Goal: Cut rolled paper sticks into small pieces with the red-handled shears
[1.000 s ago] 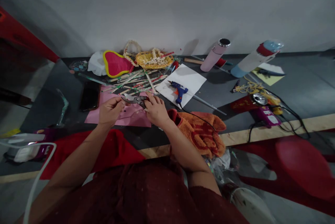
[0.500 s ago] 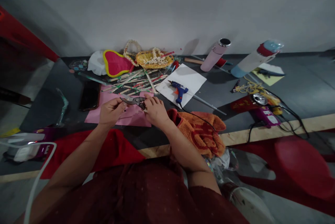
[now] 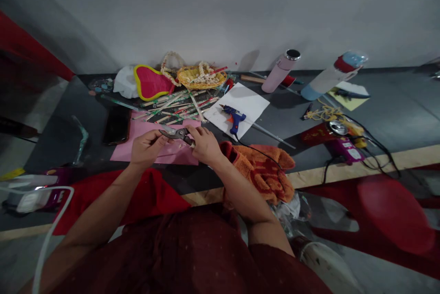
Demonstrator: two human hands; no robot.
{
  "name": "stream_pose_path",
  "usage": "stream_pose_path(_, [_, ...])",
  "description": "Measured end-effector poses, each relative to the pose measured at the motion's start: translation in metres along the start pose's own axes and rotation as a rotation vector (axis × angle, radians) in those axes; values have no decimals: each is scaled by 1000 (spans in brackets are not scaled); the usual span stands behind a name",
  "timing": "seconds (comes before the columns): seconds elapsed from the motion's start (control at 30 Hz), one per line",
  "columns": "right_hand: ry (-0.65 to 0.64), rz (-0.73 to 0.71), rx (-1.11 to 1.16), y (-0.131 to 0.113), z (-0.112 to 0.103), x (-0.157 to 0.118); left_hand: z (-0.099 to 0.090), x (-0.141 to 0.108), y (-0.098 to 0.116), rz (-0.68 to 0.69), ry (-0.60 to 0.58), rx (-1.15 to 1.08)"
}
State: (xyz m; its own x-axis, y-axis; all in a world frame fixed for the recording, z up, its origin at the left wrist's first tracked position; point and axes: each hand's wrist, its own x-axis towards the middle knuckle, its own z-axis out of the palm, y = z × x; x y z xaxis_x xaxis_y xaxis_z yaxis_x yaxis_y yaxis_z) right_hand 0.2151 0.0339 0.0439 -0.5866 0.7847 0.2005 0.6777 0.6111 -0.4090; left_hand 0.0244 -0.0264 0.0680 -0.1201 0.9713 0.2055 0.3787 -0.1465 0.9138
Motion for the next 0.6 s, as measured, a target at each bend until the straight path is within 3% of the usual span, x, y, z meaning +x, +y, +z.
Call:
stream_pose_path(0.37, [-13,62,-67,-3,3,-1,4,3,-9,-23,44,-63])
stream_pose_path(0.6, [-55,-3,-85,-1,1,-1,2,4,-14,-32,-6,-162])
